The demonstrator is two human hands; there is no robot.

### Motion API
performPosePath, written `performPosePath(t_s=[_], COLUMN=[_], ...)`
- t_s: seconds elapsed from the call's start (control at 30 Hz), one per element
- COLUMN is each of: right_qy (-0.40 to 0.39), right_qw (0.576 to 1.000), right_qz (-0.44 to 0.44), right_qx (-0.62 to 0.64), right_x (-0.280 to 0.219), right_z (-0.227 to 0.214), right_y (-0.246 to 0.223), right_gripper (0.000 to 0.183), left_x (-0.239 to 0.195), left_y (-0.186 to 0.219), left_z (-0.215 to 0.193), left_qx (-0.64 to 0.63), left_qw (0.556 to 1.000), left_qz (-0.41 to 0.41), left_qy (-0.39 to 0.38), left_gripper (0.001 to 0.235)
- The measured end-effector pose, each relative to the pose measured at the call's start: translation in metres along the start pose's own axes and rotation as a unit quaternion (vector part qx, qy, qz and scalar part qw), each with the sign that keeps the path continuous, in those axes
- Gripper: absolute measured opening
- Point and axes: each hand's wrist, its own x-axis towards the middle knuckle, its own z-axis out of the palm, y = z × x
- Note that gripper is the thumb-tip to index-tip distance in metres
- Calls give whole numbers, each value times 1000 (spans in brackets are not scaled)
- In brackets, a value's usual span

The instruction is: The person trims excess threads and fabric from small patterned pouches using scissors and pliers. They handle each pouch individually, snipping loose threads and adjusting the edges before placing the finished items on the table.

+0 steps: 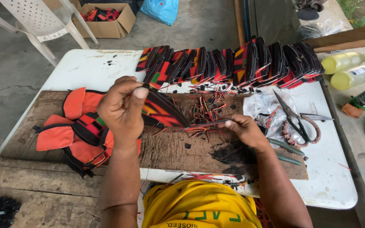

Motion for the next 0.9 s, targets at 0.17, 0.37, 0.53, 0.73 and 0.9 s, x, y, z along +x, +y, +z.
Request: performPosePath(t_s=[0.17,0.37,0.53,0.73,0.9], right_qy=[-60,8,0,-37,-54], right_qw=[966,979,990,989,990], right_qz=[-80,-18,-27,-58,-76], right_qx=[237,201,141,131,108], right_x=[-12,-14,-15,-25,-29], right_z=[-3,13,9,7,8], right_y=[-11,1,-3,-30,-45], right_gripper=[27,22,17,36,45], left_x=[-11,-102,-110,-95,-84], left_y=[-54,-122,-134,-110,-102], left_z=[-5,52,71,77,80], left_qx=[-326,-250,-265,-248,-239], left_qw=[901,788,764,759,741], left_qz=[-284,-499,-491,-481,-475], left_qy=[34,-261,-324,-362,-410], left_gripper=[11,12,16,16,15])
